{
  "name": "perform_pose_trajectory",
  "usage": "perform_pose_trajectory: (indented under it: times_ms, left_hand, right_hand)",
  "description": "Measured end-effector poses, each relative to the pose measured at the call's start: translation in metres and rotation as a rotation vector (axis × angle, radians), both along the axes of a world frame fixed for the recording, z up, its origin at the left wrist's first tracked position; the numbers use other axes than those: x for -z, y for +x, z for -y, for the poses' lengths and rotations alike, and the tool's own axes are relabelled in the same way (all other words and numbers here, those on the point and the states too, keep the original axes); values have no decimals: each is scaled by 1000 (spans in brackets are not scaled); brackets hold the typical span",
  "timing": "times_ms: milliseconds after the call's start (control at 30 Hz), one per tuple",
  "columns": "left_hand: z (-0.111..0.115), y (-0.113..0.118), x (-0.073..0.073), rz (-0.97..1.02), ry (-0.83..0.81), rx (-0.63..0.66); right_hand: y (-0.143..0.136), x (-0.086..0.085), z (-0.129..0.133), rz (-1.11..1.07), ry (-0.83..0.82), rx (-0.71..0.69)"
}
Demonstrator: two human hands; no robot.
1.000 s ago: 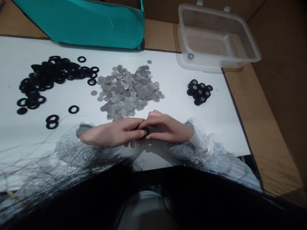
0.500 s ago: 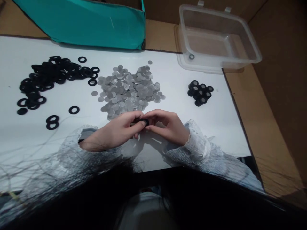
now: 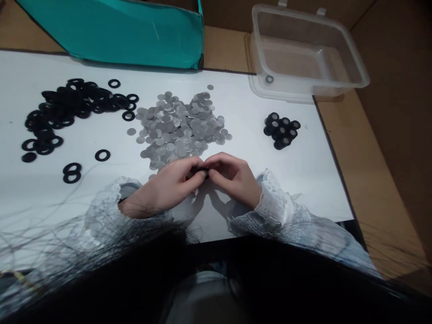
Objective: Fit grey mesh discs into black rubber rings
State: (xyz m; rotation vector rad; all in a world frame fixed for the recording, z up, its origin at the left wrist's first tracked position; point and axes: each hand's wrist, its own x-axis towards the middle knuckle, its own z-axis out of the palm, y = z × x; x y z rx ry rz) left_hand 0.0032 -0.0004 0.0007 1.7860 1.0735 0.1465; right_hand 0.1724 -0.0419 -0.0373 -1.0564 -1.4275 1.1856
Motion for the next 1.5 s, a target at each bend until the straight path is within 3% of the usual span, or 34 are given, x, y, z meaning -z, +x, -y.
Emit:
perform_pose_trajectory:
  times_ms: [100, 233, 467, 633, 833, 933, 1033, 1167, 1333, 1500]
  left_hand:
    - [1, 2, -2, -10, -29, 8]
    - [2, 1, 2, 21, -59, -64]
    - [1, 0, 3, -2, 4, -22]
    - [3, 5, 1, -5, 9, -98]
    - [4, 7, 1, -11, 86, -37]
    - [4, 6, 1, 13, 16, -71]
    - [4, 5, 3, 46, -79, -115]
    - [5, 5, 7, 60, -72, -93]
    - [6, 9, 6, 55, -87, -116]
    - [8, 11, 4, 30, -92, -161]
  right_hand:
    - [-1, -2, 2, 85, 57, 28]
    - [-1, 2, 2, 23, -20, 1]
    - [2, -2, 0, 114, 30, -3]
    - [1, 0, 2, 36, -84, -64]
    - [2, -7, -4, 171, 91, 10]
    - [1, -9, -4, 231, 154, 9]
    - [0, -6, 0, 174, 104, 3]
    - [5, -3, 0, 190, 98, 7]
    - [14, -10, -9, 267, 87, -145]
    - [14, -4, -5, 142, -6, -86]
